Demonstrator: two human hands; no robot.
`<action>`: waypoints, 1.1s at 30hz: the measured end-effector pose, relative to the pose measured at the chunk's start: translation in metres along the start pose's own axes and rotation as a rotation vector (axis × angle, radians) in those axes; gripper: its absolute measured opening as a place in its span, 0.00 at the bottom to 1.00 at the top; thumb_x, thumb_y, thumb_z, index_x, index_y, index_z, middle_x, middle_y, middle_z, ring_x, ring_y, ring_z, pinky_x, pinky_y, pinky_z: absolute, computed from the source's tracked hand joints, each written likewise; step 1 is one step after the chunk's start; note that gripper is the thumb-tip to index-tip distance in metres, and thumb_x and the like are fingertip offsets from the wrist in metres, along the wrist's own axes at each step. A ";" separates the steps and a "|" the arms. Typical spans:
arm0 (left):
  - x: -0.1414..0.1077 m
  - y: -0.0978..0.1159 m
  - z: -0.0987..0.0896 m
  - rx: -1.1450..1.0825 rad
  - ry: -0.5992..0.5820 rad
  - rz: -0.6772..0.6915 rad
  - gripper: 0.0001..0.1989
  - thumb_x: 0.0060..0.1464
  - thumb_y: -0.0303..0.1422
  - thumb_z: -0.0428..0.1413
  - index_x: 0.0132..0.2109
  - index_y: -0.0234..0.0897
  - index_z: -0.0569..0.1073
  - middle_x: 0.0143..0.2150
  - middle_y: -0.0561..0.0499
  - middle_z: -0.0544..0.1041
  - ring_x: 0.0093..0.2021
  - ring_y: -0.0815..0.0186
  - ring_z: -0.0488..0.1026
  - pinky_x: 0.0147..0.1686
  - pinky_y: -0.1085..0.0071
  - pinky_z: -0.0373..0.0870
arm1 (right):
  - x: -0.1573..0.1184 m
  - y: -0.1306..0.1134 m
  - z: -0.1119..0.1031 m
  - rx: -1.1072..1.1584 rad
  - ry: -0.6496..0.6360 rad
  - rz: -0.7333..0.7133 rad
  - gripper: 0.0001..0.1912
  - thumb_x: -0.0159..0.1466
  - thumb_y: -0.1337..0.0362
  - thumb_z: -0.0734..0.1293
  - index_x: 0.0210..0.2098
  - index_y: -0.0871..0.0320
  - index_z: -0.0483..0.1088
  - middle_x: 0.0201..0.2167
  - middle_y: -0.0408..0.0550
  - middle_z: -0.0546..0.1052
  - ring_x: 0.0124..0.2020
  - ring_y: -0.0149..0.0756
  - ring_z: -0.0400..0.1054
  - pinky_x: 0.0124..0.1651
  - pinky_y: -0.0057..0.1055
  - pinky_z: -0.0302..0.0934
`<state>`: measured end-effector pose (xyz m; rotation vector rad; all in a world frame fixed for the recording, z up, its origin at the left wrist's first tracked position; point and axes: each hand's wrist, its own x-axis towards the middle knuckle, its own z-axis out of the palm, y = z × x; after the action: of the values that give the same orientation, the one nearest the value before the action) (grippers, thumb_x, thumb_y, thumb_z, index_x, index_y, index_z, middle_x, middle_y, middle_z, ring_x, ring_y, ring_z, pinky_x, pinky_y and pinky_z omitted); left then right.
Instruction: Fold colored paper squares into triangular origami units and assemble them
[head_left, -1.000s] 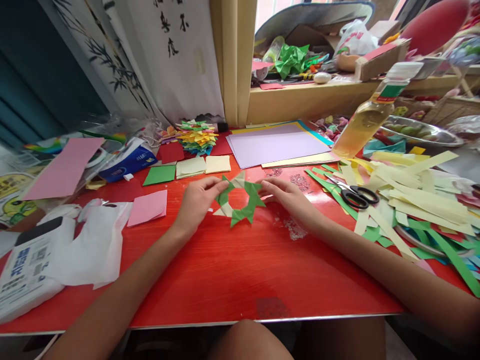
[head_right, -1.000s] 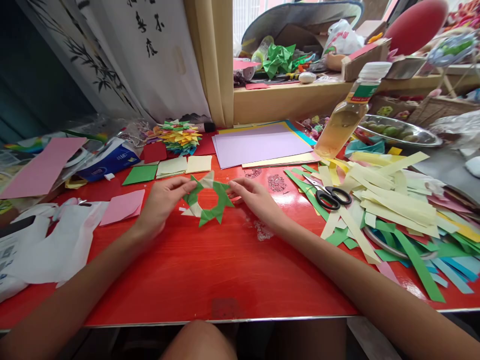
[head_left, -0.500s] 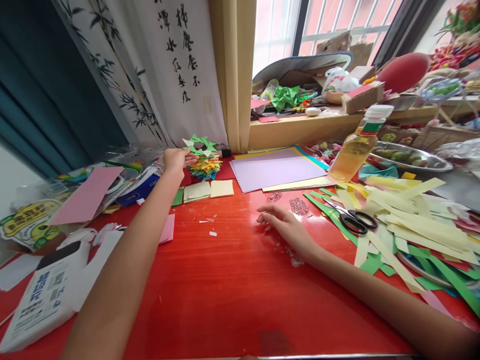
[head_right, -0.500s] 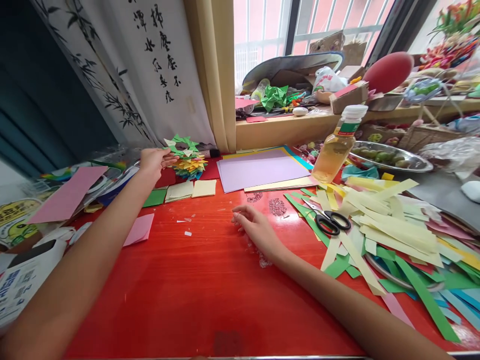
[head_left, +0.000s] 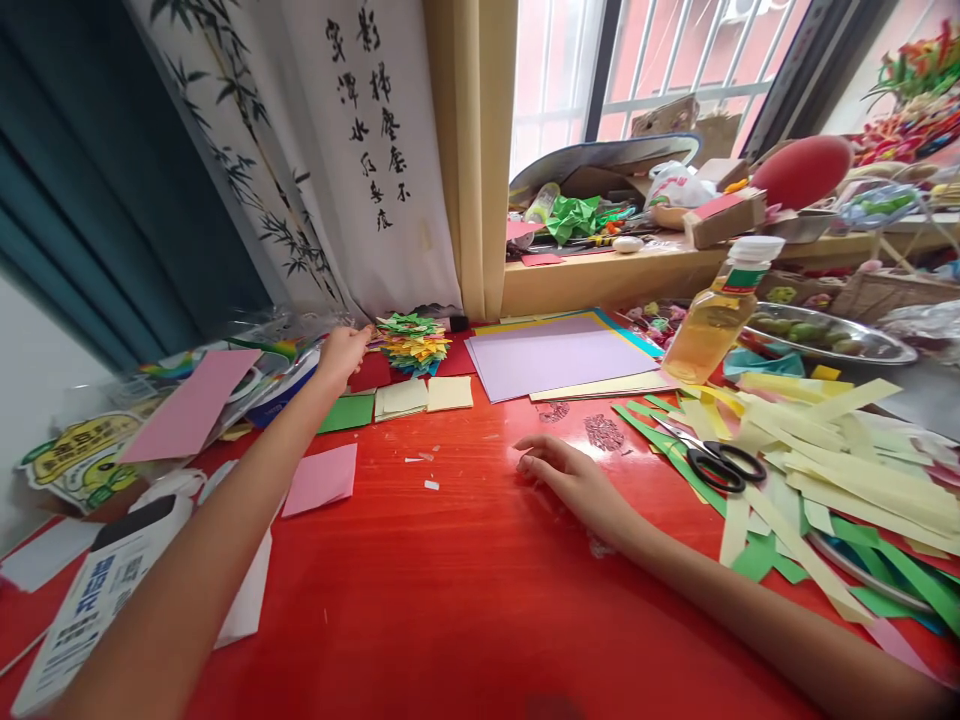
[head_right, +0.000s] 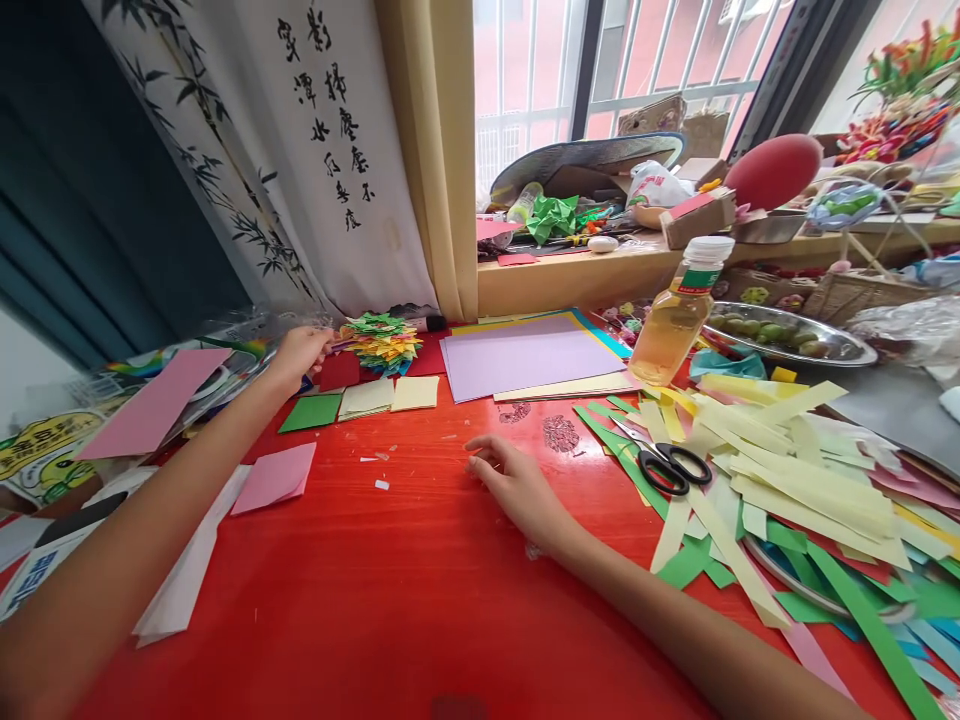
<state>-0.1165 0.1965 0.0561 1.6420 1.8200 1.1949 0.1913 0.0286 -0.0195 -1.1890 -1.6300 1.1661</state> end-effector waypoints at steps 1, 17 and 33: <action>-0.007 -0.004 -0.007 0.059 -0.048 0.022 0.12 0.47 0.41 0.52 0.28 0.34 0.69 0.21 0.48 0.72 0.23 0.66 0.69 0.22 0.73 0.64 | 0.000 0.000 0.000 -0.015 -0.004 -0.002 0.13 0.60 0.58 0.57 0.41 0.56 0.64 0.31 0.44 0.71 0.34 0.34 0.66 0.38 0.31 0.58; -0.061 -0.065 -0.060 0.729 -0.530 0.308 0.28 0.49 0.52 0.44 0.52 0.43 0.66 0.56 0.49 0.66 0.54 0.55 0.63 0.52 0.67 0.56 | 0.001 0.001 0.000 -0.140 -0.024 -0.055 0.12 0.60 0.59 0.57 0.40 0.56 0.65 0.30 0.45 0.72 0.33 0.35 0.66 0.35 0.30 0.57; -0.070 -0.073 -0.057 0.721 -0.372 0.439 0.24 0.57 0.40 0.37 0.60 0.45 0.54 0.61 0.54 0.58 0.57 0.60 0.61 0.51 0.69 0.58 | 0.001 -0.001 0.000 -0.205 -0.049 -0.058 0.11 0.61 0.59 0.56 0.39 0.55 0.66 0.30 0.44 0.72 0.33 0.35 0.66 0.35 0.32 0.57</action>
<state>-0.1882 0.1165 0.0118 2.5499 1.7908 0.2957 0.1905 0.0292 -0.0181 -1.2393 -1.8443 1.0170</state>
